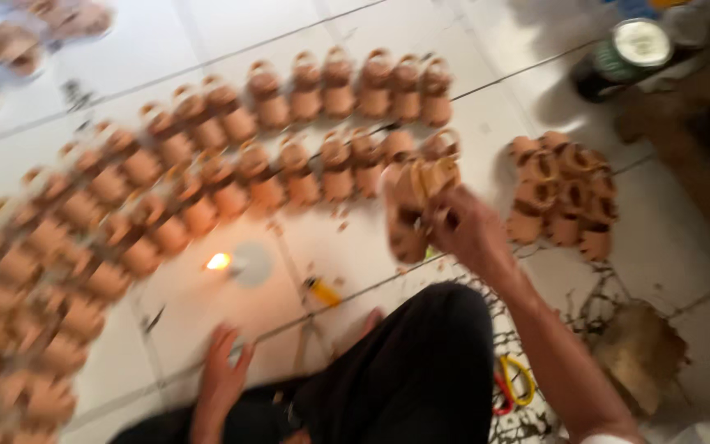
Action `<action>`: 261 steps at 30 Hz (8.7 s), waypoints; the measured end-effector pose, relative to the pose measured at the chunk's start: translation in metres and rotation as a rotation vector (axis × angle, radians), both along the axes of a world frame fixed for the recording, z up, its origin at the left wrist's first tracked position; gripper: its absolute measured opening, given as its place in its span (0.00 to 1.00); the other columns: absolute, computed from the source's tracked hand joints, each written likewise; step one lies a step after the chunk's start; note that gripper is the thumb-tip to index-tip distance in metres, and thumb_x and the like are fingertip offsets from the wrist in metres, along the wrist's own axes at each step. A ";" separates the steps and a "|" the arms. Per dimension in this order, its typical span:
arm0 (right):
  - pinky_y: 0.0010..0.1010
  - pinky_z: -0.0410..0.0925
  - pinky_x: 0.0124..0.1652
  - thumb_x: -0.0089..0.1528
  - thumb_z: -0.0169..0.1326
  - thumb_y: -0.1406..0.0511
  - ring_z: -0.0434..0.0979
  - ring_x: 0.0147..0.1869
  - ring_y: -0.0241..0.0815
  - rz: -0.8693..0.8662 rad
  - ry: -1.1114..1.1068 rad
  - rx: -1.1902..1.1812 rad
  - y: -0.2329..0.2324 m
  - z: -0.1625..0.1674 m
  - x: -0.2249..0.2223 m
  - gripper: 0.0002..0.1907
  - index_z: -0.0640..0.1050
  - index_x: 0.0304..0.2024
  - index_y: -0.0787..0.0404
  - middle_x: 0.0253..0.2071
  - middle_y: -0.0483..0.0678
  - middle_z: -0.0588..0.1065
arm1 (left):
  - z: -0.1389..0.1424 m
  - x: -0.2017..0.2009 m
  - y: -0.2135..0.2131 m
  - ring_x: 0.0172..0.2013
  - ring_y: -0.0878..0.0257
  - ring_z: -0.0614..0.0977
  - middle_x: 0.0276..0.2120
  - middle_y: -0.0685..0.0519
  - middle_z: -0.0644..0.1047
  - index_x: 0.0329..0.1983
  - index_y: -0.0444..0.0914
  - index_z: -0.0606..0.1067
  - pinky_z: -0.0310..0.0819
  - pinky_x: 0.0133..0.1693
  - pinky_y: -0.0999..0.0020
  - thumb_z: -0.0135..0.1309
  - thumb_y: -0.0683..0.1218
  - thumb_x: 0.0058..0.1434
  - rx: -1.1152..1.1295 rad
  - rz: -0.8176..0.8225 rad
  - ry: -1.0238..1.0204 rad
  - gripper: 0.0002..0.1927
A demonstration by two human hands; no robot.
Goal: The person sits on the floor and repeatedly heats the inner sole of small leather sandals over a candle flame, then presses a white insole into the heated area. The person handles the sandals one at a time, placing finished units aside.
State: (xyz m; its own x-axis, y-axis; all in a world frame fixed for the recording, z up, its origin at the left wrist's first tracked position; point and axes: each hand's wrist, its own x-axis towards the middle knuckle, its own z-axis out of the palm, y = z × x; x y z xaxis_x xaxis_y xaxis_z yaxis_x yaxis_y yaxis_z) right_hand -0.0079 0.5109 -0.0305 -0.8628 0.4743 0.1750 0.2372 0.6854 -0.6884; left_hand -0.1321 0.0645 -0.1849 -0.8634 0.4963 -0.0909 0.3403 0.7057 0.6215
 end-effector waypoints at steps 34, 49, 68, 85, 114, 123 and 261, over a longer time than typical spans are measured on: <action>0.39 0.73 0.57 0.68 0.50 0.61 0.80 0.57 0.50 0.018 0.195 -1.615 -0.258 -0.035 0.046 0.27 0.64 0.66 0.66 0.53 0.55 0.74 | 0.068 0.093 -0.031 0.60 0.53 0.77 0.66 0.46 0.70 0.70 0.35 0.59 0.73 0.61 0.52 0.55 0.65 0.63 1.753 0.109 -1.378 0.42; 0.37 0.76 0.45 0.63 0.54 0.65 0.80 0.50 0.44 -0.089 -0.107 -1.179 -0.278 -0.028 0.003 0.32 0.62 0.69 0.62 0.51 0.54 0.75 | 0.092 0.101 -0.014 0.68 0.55 0.71 0.70 0.48 0.60 0.63 0.34 0.74 0.72 0.67 0.59 0.71 0.47 0.55 1.133 -0.154 -0.767 0.33; 0.20 0.58 0.30 0.67 0.61 0.60 0.64 0.32 0.26 0.198 0.111 -0.453 -0.257 -0.010 -0.184 0.29 0.73 0.67 0.64 0.34 0.38 0.75 | 0.047 -0.046 -0.055 0.39 0.63 0.84 0.42 0.52 0.82 0.56 0.40 0.74 0.80 0.42 0.63 0.32 0.66 0.71 1.365 0.602 -0.964 0.31; 0.22 0.62 0.32 0.64 0.65 0.58 0.66 0.34 0.29 0.200 -0.002 -0.162 -0.285 -0.017 -0.190 0.30 0.75 0.65 0.64 0.35 0.42 0.73 | 0.041 -0.050 -0.064 0.37 0.65 0.82 0.39 0.53 0.82 0.49 0.39 0.77 0.78 0.41 0.66 0.29 0.65 0.72 1.367 0.517 -0.945 0.32; 0.33 0.75 0.47 0.67 0.59 0.60 0.79 0.52 0.41 0.330 0.011 -0.144 -0.273 -0.017 -0.188 0.22 0.75 0.61 0.63 0.55 0.56 0.78 | 0.027 -0.050 -0.064 0.39 0.63 0.83 0.41 0.51 0.82 0.53 0.37 0.76 0.77 0.44 0.64 0.31 0.64 0.73 1.446 0.496 -0.942 0.32; 0.34 0.78 0.43 0.68 0.53 0.53 0.82 0.41 0.42 0.262 -0.300 -0.987 -0.259 0.016 -0.121 0.22 0.76 0.50 0.66 0.41 0.52 0.79 | 0.040 -0.030 -0.065 0.43 0.60 0.84 0.50 0.45 0.79 0.66 0.34 0.70 0.83 0.46 0.59 0.41 0.64 0.71 1.555 0.014 -1.241 0.34; 0.41 0.71 0.39 0.53 0.65 0.64 0.77 0.41 0.51 1.448 0.148 0.122 -0.273 0.170 0.003 0.22 0.75 0.46 0.68 0.38 0.53 0.75 | 0.172 0.121 -0.067 0.53 0.61 0.81 0.55 0.46 0.78 0.69 0.29 0.67 0.75 0.56 0.67 0.32 0.66 0.76 0.987 -0.052 -1.761 0.38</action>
